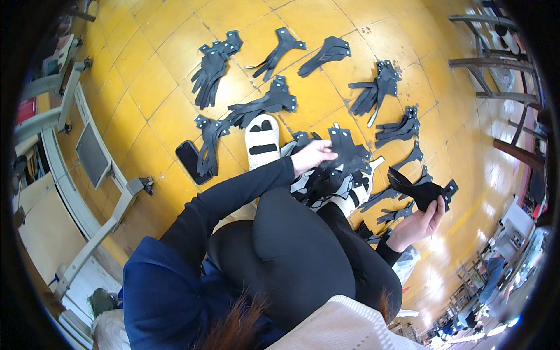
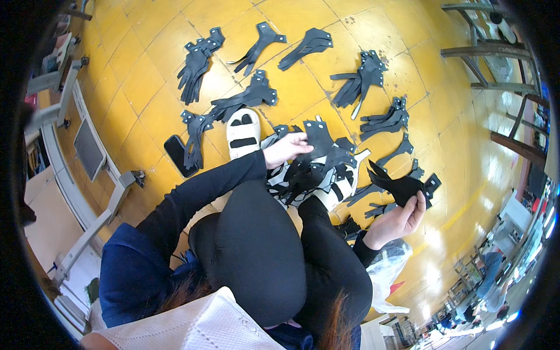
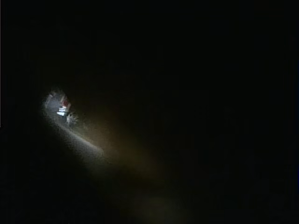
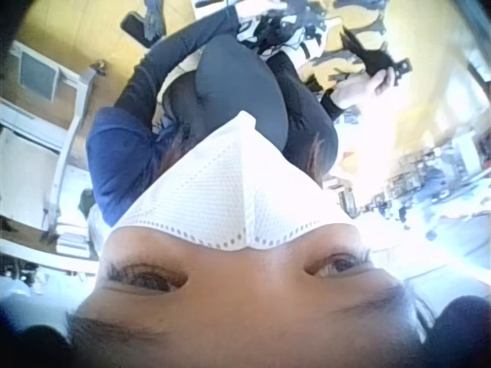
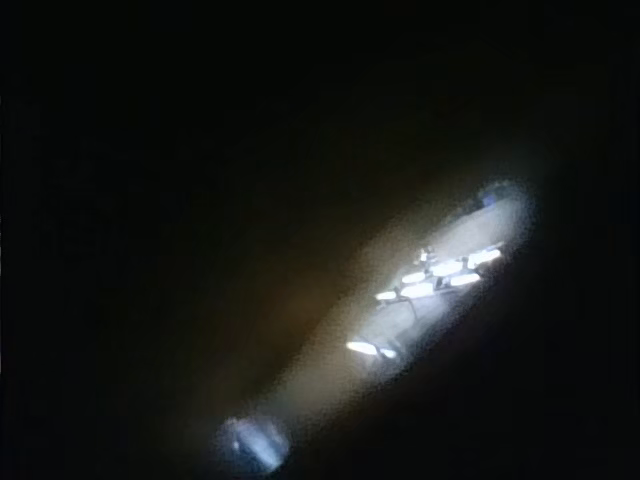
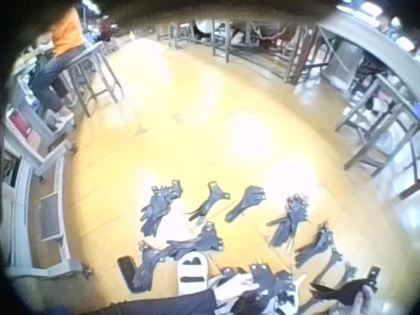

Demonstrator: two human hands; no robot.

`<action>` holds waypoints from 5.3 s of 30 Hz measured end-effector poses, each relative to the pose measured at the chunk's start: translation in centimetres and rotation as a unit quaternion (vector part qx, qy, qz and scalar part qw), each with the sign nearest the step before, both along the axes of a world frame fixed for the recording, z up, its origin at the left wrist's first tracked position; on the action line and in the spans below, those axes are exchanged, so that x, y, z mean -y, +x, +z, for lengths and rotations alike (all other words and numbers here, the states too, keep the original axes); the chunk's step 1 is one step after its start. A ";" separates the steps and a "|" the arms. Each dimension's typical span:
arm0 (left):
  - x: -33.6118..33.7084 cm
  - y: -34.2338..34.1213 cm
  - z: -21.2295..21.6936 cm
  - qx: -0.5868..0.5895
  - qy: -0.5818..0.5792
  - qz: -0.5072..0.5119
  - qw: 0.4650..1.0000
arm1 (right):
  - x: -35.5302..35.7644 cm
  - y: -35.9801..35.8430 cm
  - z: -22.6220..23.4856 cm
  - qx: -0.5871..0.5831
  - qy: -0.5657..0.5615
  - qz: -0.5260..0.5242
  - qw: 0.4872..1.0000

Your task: The person sits on the floor and sorts through a large pile of black and white plastic components. They pick up individual pieces, separate them, and place them into smaller piles on the yellow floor.

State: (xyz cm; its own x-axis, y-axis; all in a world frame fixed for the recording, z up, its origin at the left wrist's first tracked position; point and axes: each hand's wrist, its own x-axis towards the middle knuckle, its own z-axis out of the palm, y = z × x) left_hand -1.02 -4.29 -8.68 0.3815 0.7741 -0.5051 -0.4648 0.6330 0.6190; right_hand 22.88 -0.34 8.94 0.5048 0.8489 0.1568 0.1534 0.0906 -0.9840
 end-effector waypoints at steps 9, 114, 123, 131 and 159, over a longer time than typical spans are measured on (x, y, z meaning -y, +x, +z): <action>-1.5 -2.5 3.9 0.044 -0.028 0.112 0.992 | 0.0 -0.4 -1.4 -0.060 -0.027 0.055 0.996; -1.4 -1.7 6.5 0.221 0.002 0.045 0.974 | 1.3 -6.4 -7.9 -0.055 -0.384 0.575 0.720; -1.5 -2.2 5.6 0.060 0.067 -0.069 0.994 | 1.4 -5.8 -8.5 0.062 -0.358 0.629 0.687; -2.7 -4.8 4.7 0.043 -0.050 0.058 0.996 | -1.0 2.9 -16.3 0.238 -0.345 0.360 0.833; -3.6 -7.7 2.3 -0.154 -0.084 0.057 0.983 | 2.2 13.7 -26.3 0.451 -0.447 0.213 0.743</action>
State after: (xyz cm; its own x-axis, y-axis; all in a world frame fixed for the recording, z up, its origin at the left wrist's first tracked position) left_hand -8.74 -0.74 -6.36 0.1065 0.6992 -0.7069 -0.3449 0.6928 0.6333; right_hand 36.55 -2.53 -17.32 0.1924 0.8694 -0.4551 0.9312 -0.3080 -0.1947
